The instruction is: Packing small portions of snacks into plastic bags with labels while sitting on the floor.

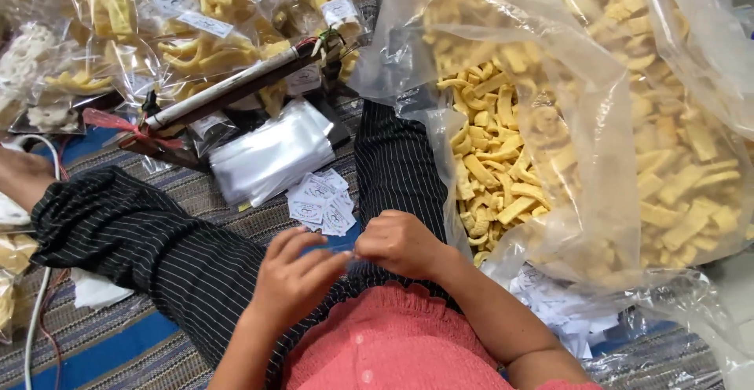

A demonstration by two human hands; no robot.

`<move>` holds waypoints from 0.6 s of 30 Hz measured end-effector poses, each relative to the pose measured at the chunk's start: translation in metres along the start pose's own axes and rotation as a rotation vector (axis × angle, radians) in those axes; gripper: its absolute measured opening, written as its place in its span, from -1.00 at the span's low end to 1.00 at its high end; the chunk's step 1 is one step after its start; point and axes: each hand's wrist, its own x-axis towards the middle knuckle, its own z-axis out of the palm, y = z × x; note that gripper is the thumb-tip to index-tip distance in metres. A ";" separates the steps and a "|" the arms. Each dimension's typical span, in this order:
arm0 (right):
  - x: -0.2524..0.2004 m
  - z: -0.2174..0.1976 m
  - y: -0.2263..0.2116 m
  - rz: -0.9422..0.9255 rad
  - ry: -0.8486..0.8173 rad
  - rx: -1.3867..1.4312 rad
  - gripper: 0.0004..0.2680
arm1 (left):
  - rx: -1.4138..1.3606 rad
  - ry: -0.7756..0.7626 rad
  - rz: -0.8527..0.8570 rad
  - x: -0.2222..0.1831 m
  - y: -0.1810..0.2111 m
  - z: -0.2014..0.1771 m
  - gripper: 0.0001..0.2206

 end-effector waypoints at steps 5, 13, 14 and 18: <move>-0.006 -0.022 0.043 0.039 0.401 0.019 -0.89 | -0.008 -0.014 -0.180 0.011 -0.013 -0.023 -0.90; -0.026 -0.085 0.127 1.409 -0.393 -0.441 -0.37 | -0.049 0.010 -0.418 -0.022 -0.021 -0.017 -0.88; -0.024 -0.075 0.134 1.372 -0.598 -0.449 -0.12 | -0.053 -0.006 -0.427 -0.025 -0.022 -0.016 -0.87; -0.041 -0.036 0.190 1.301 -0.548 -0.538 -0.53 | -0.034 -0.030 -0.455 -0.026 -0.022 -0.014 -0.90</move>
